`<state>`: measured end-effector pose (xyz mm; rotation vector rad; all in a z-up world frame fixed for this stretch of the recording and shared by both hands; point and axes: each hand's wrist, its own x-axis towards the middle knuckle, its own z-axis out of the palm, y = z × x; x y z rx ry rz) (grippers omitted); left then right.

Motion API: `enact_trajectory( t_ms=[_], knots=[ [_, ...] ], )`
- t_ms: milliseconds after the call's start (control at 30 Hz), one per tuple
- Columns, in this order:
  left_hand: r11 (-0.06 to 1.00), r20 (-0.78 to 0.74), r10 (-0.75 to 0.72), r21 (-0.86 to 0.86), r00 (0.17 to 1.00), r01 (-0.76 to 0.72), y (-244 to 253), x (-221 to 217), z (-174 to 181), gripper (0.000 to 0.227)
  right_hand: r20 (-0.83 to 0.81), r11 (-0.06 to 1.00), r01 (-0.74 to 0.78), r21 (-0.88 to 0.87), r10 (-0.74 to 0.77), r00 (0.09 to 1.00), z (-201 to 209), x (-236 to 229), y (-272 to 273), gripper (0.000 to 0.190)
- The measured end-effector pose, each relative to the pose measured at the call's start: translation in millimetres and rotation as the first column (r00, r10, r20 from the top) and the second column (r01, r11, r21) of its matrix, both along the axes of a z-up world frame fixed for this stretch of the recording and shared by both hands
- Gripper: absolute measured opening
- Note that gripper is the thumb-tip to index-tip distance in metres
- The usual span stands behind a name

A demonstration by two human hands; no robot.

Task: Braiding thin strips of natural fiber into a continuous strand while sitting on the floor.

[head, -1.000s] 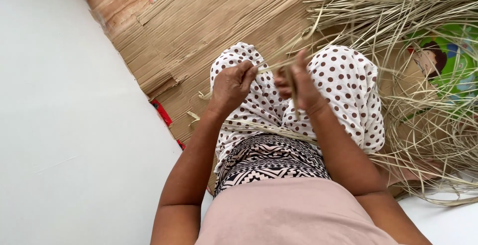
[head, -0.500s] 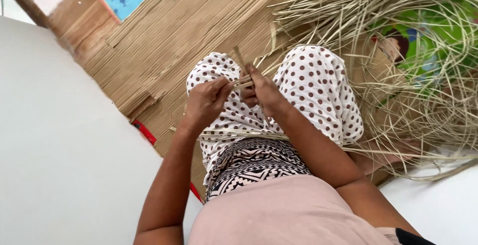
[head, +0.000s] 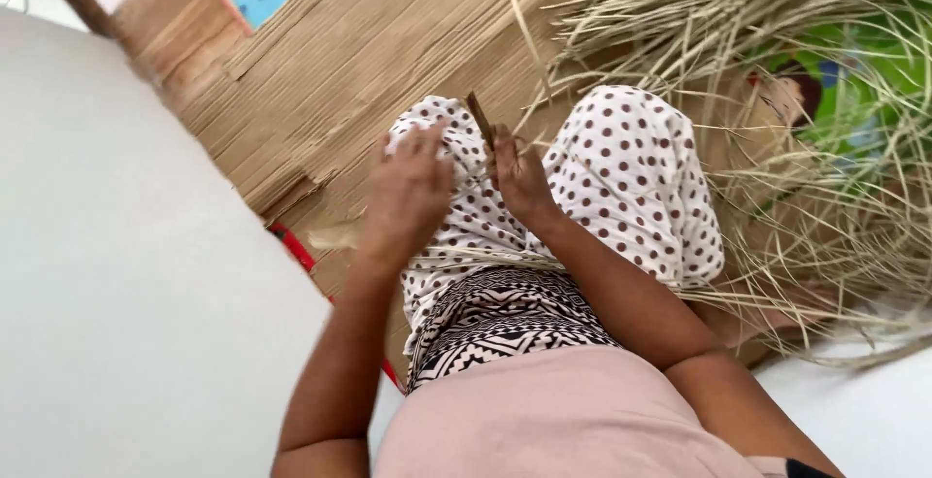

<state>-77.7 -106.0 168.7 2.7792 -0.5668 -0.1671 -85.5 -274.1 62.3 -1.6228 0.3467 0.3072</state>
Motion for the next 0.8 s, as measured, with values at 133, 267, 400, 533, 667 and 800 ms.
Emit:
enact_trajectory(
  t_ms=[133,267,400,533,667,800],
  knots=[
    [0.99,-0.213,0.131,-0.022,0.968,-0.139,-62,-30,-10,0.041,0.021,0.984,-0.001,-0.178,0.005,1.0,15,-12,7,0.07],
    [0.949,-0.165,0.23,-0.181,0.959,-0.259,-68,-29,-29,0.025,0.262,0.958,0.091,-0.272,-0.017,0.965,15,-10,-2,0.057],
    [0.91,-0.186,0.181,-0.341,0.966,-0.236,-52,-27,-33,0.022,0.238,0.972,0.09,-0.215,-0.037,0.971,21,-16,-5,0.058],
    [0.758,-0.346,0.117,-0.575,0.931,-0.308,-49,-23,5,0.022,-0.241,0.874,0.116,0.472,0.001,0.971,57,-4,-14,0.055],
    [0.684,-0.474,-0.02,-0.648,0.88,-0.333,-16,-14,-2,0.02,-0.251,0.616,0.062,0.785,0.225,0.942,60,3,-31,0.048],
    [0.617,-0.497,-0.127,-0.717,0.859,-0.324,8,-16,4,0.024,-0.166,0.498,0.011,0.867,0.267,0.949,50,8,-51,0.047]
  ],
)
